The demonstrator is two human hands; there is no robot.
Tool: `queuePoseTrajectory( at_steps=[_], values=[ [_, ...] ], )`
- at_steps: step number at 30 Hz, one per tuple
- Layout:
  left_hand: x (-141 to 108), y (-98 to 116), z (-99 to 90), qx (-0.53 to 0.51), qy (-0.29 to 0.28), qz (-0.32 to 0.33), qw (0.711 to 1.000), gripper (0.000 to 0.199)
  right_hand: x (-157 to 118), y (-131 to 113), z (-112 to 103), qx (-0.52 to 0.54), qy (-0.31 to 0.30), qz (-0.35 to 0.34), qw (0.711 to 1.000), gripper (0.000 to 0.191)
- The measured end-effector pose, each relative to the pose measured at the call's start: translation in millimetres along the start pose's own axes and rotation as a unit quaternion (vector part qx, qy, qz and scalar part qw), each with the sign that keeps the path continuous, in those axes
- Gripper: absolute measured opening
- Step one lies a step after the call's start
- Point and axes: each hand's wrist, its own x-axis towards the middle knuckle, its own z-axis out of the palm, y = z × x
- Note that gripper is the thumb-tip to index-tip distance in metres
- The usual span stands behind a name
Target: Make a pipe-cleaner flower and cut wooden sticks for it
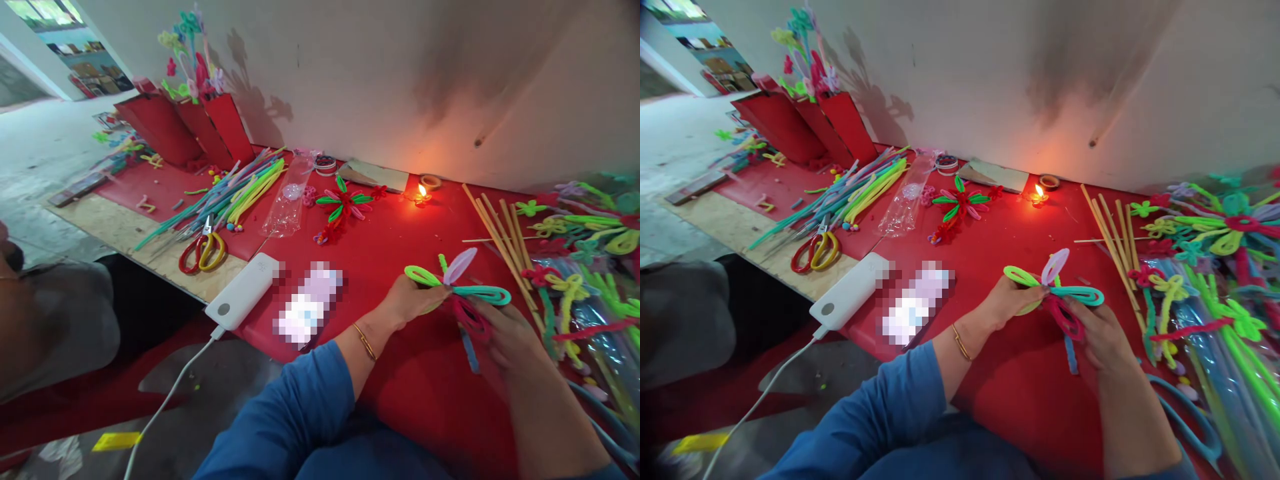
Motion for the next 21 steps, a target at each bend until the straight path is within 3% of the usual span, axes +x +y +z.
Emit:
queuePoseTrajectory(
  at_steps=[4, 10, 21],
  values=[
    [2, -3, -2.2, 0.031, -0.06, 0.046, 0.997, 0.026, -2, 2, 3, 0.013, 0.017, -0.02, 1.0, 0.027],
    [7, -12, -4.2, 0.035, -0.07, 0.095, 0.992, 0.02, -7, 5, 7, 0.006, 0.023, -0.033, 0.999, 0.026],
    [5, -8, -1.6, 0.026, -0.042, 0.034, 0.998, 0.016, -7, 7, 4, 0.006, 0.005, -0.025, 1.0, 0.026]
  ],
)
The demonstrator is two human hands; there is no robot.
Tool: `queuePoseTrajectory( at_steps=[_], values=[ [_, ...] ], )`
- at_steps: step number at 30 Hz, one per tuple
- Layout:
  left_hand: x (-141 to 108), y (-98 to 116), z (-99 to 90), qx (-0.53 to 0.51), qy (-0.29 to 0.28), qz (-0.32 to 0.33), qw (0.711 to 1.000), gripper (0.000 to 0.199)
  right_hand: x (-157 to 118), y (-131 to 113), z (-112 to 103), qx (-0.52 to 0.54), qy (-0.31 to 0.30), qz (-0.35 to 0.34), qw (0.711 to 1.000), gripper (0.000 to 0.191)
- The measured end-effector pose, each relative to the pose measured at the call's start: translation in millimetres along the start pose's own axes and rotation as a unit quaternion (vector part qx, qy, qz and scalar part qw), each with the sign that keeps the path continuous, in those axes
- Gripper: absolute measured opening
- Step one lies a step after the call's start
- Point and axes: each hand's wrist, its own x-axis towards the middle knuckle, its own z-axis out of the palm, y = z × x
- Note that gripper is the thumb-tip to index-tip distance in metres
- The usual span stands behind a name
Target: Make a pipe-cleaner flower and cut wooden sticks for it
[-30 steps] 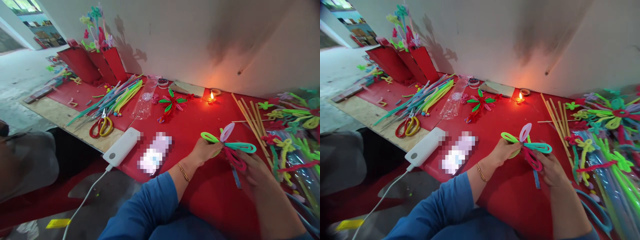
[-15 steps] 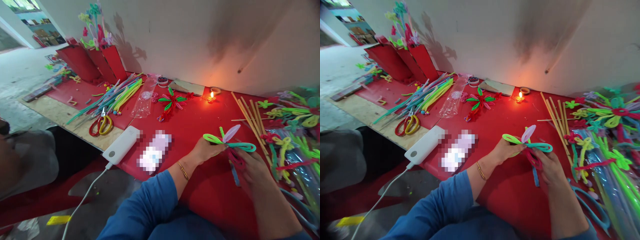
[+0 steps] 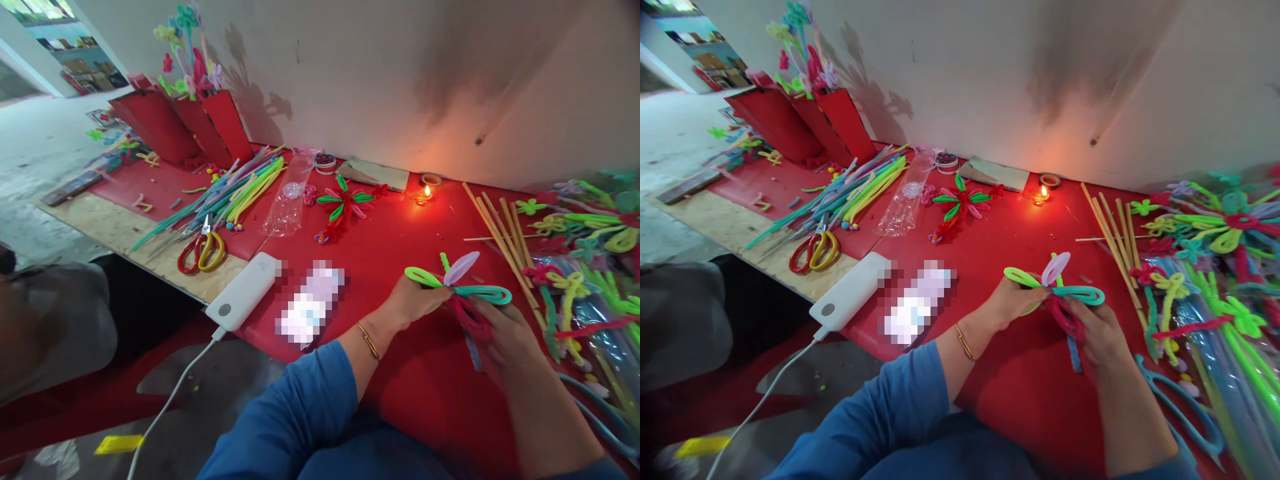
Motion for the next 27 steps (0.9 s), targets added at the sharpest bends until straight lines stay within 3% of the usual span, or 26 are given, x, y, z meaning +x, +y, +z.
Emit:
queuePoseTrajectory(
  at_steps=[10, 18, 27],
  values=[
    [-1.1, 2.7, 0.8, -0.026, -0.01, -0.014, 1.0, 0.018, -5.5, -5.2, 4.9, 0.015, -0.01, 0.003, 1.0, 0.018],
    [0.1, -0.8, 0.6, -0.022, -0.009, -0.012, 1.0, 0.022, -1.2, -0.9, 0.4, 0.013, 0.005, 0.008, 1.0, 0.028],
    [1.4, -0.8, 1.0, -0.02, 0.002, -0.03, 0.999, 0.015, -8.6, -7.4, 8.0, 0.007, 0.0, 0.01, 1.0, 0.024]
  ],
)
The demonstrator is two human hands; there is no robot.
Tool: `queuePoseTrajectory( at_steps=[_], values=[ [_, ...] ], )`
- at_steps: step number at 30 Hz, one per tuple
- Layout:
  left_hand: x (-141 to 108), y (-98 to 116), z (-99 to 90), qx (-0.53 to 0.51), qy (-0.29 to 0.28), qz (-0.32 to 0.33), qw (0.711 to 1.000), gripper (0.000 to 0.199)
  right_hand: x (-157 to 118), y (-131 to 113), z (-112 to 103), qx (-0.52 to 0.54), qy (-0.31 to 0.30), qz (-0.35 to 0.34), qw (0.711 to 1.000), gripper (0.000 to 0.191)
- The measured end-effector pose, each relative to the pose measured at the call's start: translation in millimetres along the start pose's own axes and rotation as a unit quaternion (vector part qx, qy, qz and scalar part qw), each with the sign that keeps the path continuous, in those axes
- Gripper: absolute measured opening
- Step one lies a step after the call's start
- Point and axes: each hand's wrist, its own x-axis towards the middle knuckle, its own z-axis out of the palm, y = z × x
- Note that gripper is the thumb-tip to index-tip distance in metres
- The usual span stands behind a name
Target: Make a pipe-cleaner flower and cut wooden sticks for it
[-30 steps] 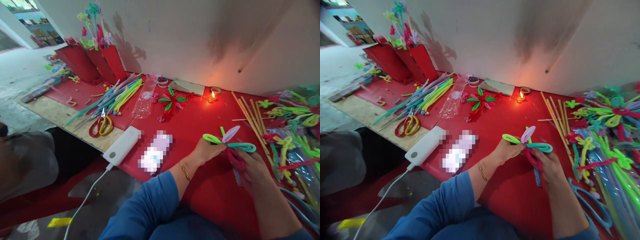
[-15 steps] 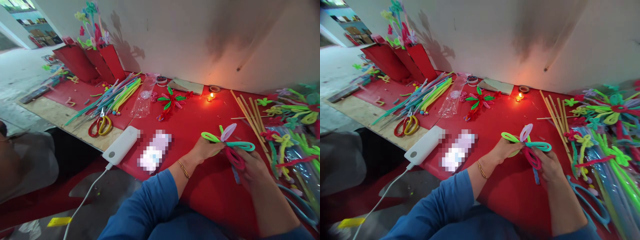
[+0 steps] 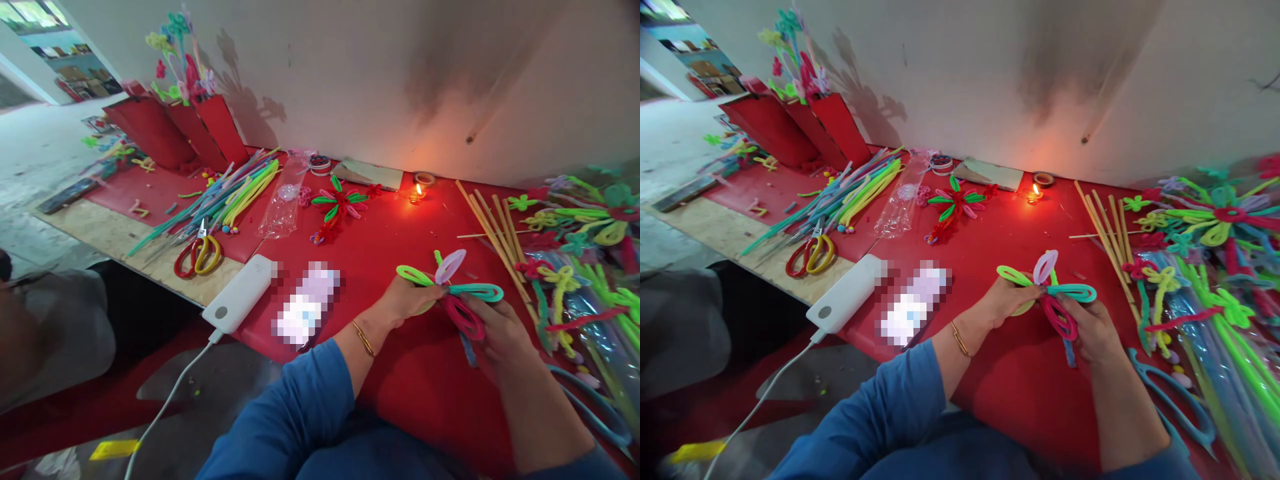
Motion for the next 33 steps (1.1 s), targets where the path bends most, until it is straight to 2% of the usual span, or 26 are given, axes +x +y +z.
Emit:
queuePoseTrajectory(
  at_steps=[6, 11, 18, 21, 28, 30, 33],
  values=[
    [1, -3, -0.8, -0.01, -0.007, 0.014, 1.0, 0.018, 3, 2, -3, -0.003, 0.003, 0.001, 1.0, 0.026],
    [0, 0, -0.1, -0.032, 0.0, 0.013, 0.999, 0.029, 3, 2, -1, 0.014, 0.001, -0.009, 1.0, 0.026],
    [1, 8, -3.1, -0.081, 0.09, 0.028, 0.992, 0.038, 16, -1, -15, 0.0, -0.021, -0.059, 0.998, 0.033],
    [1, 8, -4.2, -0.101, 0.107, 0.029, 0.989, 0.037, 19, 3, -19, -0.027, -0.032, -0.058, 0.997, 0.031],
    [-1, 5, -5.1, -0.023, 0.027, -0.003, 0.999, 0.032, 16, 3, -16, -0.063, -0.131, -0.059, 0.988, 0.031],
    [-2, 4, -5.7, -0.012, 0.01, -0.009, 1.0, 0.031, 16, 1, -15, -0.076, -0.135, -0.053, 0.986, 0.029],
    [-2, 4, -5.6, -0.025, 0.0, -0.016, 1.0, 0.028, 16, -1, -14, -0.073, -0.106, -0.051, 0.99, 0.028]
  ],
)
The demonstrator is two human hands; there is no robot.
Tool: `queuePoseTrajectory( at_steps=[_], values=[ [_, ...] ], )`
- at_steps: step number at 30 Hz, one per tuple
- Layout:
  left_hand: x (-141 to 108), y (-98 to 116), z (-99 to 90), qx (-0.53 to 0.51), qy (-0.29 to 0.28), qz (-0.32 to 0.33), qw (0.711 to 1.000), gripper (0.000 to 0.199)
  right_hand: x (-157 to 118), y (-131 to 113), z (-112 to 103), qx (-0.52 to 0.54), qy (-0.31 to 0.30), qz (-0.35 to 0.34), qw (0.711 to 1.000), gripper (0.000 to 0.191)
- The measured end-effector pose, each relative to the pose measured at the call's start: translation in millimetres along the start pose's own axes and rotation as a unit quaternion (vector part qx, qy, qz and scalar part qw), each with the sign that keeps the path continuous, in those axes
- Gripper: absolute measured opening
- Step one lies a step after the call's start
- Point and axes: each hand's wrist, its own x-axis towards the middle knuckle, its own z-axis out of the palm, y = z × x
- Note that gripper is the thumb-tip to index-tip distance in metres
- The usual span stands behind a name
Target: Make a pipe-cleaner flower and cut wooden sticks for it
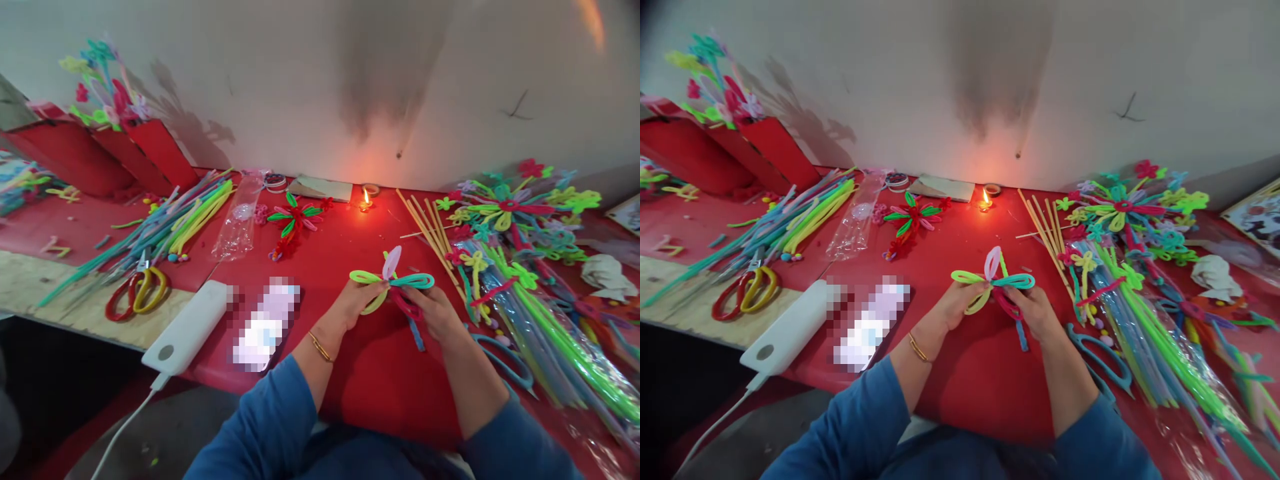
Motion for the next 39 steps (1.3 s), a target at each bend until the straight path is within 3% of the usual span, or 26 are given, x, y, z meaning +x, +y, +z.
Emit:
queuePoseTrajectory(
  at_steps=[11, 14, 16, 18, 19, 22, 25, 28, 32, 39],
  values=[
    [-1, 3, 1.4, -0.004, 0.008, -0.015, 1.0, 0.019, 0, 5, 1, 0.021, 0.021, -0.005, 1.0, 0.028],
    [2, 2, -0.9, -0.017, 0.047, 0.001, 0.999, 0.02, 2, 4, -5, 0.003, 0.071, -0.04, 0.997, 0.035],
    [5, 0, -2.8, -0.034, 0.086, 0.016, 0.996, 0.019, 2, 4, -12, -0.073, 0.104, -0.07, 0.989, 0.037],
    [7, 0, -4.5, -0.047, 0.108, 0.031, 0.993, 0.019, 1, 4, -17, -0.23, 0.105, -0.087, 0.964, 0.033],
    [8, -1, -5.2, -0.049, 0.11, 0.036, 0.992, 0.019, 0, 5, -19, -0.322, 0.093, -0.092, 0.938, 0.03],
    [9, 0, -6.0, -0.046, 0.11, 0.046, 0.992, 0.02, -6, 6, -18, -0.547, 0.052, -0.11, 0.828, 0.024],
    [8, 0, -5.9, -0.056, 0.107, 0.048, 0.991, 0.02, -11, 6, -12, -0.659, 0.038, -0.129, 0.74, 0.023],
    [8, 1, -5.6, -0.074, 0.102, 0.044, 0.991, 0.02, -14, 7, -6, -0.716, 0.026, -0.128, 0.686, 0.022],
    [7, 2, -5.1, -0.087, 0.101, 0.043, 0.99, 0.02, -17, 6, -6, -0.741, 0.004, -0.137, 0.658, 0.021],
    [5, 0, -6.0, -0.079, 0.096, 0.055, 0.991, 0.019, -42, 7, -15, -0.7, 0.007, -0.13, 0.702, 0.03]
  ],
)
